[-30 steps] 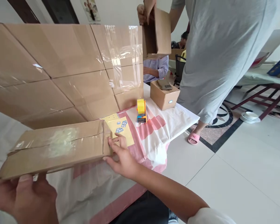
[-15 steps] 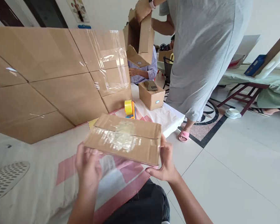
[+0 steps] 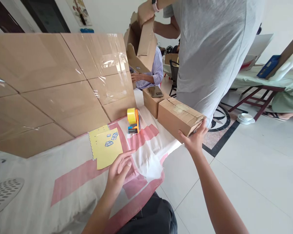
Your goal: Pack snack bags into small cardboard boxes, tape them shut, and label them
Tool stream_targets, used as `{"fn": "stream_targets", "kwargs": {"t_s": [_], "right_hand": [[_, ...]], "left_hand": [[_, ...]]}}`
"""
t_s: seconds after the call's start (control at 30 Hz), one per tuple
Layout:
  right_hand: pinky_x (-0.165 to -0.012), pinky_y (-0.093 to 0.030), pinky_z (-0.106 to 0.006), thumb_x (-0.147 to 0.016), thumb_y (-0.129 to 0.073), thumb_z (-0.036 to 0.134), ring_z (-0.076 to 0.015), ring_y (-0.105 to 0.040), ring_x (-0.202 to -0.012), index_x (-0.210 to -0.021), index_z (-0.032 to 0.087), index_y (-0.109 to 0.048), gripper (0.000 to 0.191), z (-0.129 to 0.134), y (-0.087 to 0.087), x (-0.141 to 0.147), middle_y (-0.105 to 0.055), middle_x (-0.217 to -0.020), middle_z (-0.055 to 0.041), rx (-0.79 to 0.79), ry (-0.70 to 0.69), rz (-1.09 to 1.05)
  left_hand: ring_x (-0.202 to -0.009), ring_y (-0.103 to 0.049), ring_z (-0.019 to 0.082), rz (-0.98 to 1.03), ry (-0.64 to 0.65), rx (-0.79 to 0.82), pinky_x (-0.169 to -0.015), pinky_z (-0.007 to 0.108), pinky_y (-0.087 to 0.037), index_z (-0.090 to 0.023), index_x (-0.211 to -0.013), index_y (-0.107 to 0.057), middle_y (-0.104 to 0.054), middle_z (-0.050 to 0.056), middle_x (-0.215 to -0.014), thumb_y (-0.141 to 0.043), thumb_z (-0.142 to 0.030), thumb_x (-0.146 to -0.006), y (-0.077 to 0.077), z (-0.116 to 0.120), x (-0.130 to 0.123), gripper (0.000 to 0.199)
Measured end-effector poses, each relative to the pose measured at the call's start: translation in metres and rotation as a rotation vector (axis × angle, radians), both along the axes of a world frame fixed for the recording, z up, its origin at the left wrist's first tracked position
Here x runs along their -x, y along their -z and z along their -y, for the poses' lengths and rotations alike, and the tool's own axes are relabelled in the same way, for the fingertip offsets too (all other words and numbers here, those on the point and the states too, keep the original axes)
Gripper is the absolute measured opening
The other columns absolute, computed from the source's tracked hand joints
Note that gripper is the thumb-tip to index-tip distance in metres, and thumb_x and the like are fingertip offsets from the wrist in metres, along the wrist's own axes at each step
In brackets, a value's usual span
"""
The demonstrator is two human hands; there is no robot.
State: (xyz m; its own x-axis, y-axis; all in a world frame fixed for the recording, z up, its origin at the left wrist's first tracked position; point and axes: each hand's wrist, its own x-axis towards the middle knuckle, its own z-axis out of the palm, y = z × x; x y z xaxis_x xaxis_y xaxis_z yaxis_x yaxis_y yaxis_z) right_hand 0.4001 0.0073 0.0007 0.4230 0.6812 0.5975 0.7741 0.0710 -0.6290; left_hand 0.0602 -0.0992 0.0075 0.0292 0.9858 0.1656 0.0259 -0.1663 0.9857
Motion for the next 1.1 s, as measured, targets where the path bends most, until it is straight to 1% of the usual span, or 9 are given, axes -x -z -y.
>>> {"fn": "stream_targets", "kwargs": {"t_s": [0.07,0.2,0.37,0.6,0.7,0.77,0.83,0.93,1.1], "right_hand": [[-0.115,-0.033,-0.062,-0.063,-0.077,0.059,-0.0454,-0.025,-0.145,-0.161,0.008,0.002,0.136,-0.015,0.001,0.006,-0.026,-0.148,-0.0266,0.045,0.02,0.0],[-0.12,-0.022,-0.064,-0.069,-0.071,0.063,-0.0441,-0.023,-0.147,-0.161,0.011,0.003,0.129,-0.029,-0.007,0.018,-0.024,-0.151,-0.0262,0.117,0.046,-0.008],[-0.12,-0.026,-0.058,-0.068,-0.074,0.061,-0.0411,-0.024,-0.149,-0.162,0.012,0.006,0.132,-0.042,-0.014,0.024,-0.023,-0.153,-0.0257,0.135,-0.016,-0.051],[-0.119,-0.029,-0.057,-0.071,-0.073,0.062,-0.0394,-0.022,-0.152,-0.162,0.014,0.01,0.133,-0.074,-0.011,0.035,-0.022,-0.156,-0.0271,0.133,-0.051,-0.014],[-0.121,-0.028,-0.05,-0.075,-0.069,0.064,-0.034,-0.015,-0.156,-0.161,0.014,0.017,0.131,-0.089,-0.011,0.044,-0.009,-0.164,-0.026,0.155,-0.128,0.015],[-0.121,-0.027,-0.053,-0.076,-0.067,0.066,-0.0357,-0.007,-0.159,-0.161,0.013,0.019,0.132,-0.096,-0.012,0.051,0.002,-0.168,-0.0261,0.235,-0.158,0.041],[-0.119,-0.026,-0.061,-0.076,-0.065,0.07,-0.0408,-0.004,-0.158,-0.162,0.014,0.015,0.13,-0.097,-0.013,0.057,0.004,-0.169,-0.026,0.349,-0.152,0.054],[-0.116,-0.023,-0.07,-0.083,-0.057,0.07,-0.0451,-0.01,-0.157,-0.165,0.02,-0.002,0.111,-0.085,-0.012,0.061,-0.009,-0.17,-0.0242,0.489,-0.085,0.095],[-0.122,-0.023,-0.061,-0.092,-0.044,0.061,-0.0391,-0.027,-0.154,-0.16,0.013,-0.029,0.085,-0.046,0.003,0.055,-0.033,-0.163,-0.0213,0.624,-0.045,0.192]], "left_hand": [[-0.128,-0.062,0.028,-0.01,-0.023,0.033,-0.108,0.041,-0.053,-0.026,-0.12,-0.071,-0.068,0.011,-0.133,-0.062,-0.044,-0.094,0.007,0.003,0.006,0.033],[-0.121,-0.066,0.028,0.004,-0.099,0.049,-0.111,0.043,-0.051,-0.023,-0.113,-0.073,-0.071,0.012,-0.125,-0.064,-0.047,-0.092,0.017,0.005,0.013,0.033],[-0.117,-0.067,0.028,-0.009,-0.087,0.074,-0.106,0.043,-0.055,-0.023,-0.11,-0.074,-0.072,0.012,-0.122,-0.064,-0.048,-0.092,0.018,0.004,0.015,0.033],[-0.116,-0.067,0.027,-0.027,-0.062,0.08,-0.104,0.041,-0.054,-0.024,-0.11,-0.073,-0.072,0.012,-0.121,-0.062,-0.045,-0.094,0.021,0.001,0.014,0.029],[-0.116,-0.068,0.027,-0.023,-0.049,0.078,-0.099,0.039,-0.056,-0.025,-0.109,-0.073,-0.072,0.011,-0.119,-0.061,-0.044,-0.094,0.02,0.002,0.013,0.027],[-0.114,-0.068,0.027,-0.024,-0.043,0.064,-0.098,0.038,-0.056,-0.025,-0.108,-0.073,-0.072,0.01,-0.117,-0.06,-0.044,-0.095,0.019,0.003,0.012,0.026],[-0.11,-0.069,0.025,-0.033,-0.06,0.017,-0.098,0.038,-0.056,-0.024,-0.106,-0.073,-0.073,0.01,-0.113,-0.059,-0.041,-0.096,0.018,0.005,0.015,0.023],[-0.104,-0.069,0.024,-0.069,-0.118,-0.113,-0.095,0.037,-0.055,-0.022,-0.097,-0.072,-0.073,0.009,-0.102,-0.059,-0.034,-0.096,0.014,0.011,0.027,0.017],[-0.087,-0.068,0.021,-0.209,-0.279,-0.269,-0.081,0.033,-0.056,-0.022,-0.086,-0.069,-0.07,0.005,-0.087,-0.064,-0.026,-0.092,0.006,0.032,0.086,0.009]]}}
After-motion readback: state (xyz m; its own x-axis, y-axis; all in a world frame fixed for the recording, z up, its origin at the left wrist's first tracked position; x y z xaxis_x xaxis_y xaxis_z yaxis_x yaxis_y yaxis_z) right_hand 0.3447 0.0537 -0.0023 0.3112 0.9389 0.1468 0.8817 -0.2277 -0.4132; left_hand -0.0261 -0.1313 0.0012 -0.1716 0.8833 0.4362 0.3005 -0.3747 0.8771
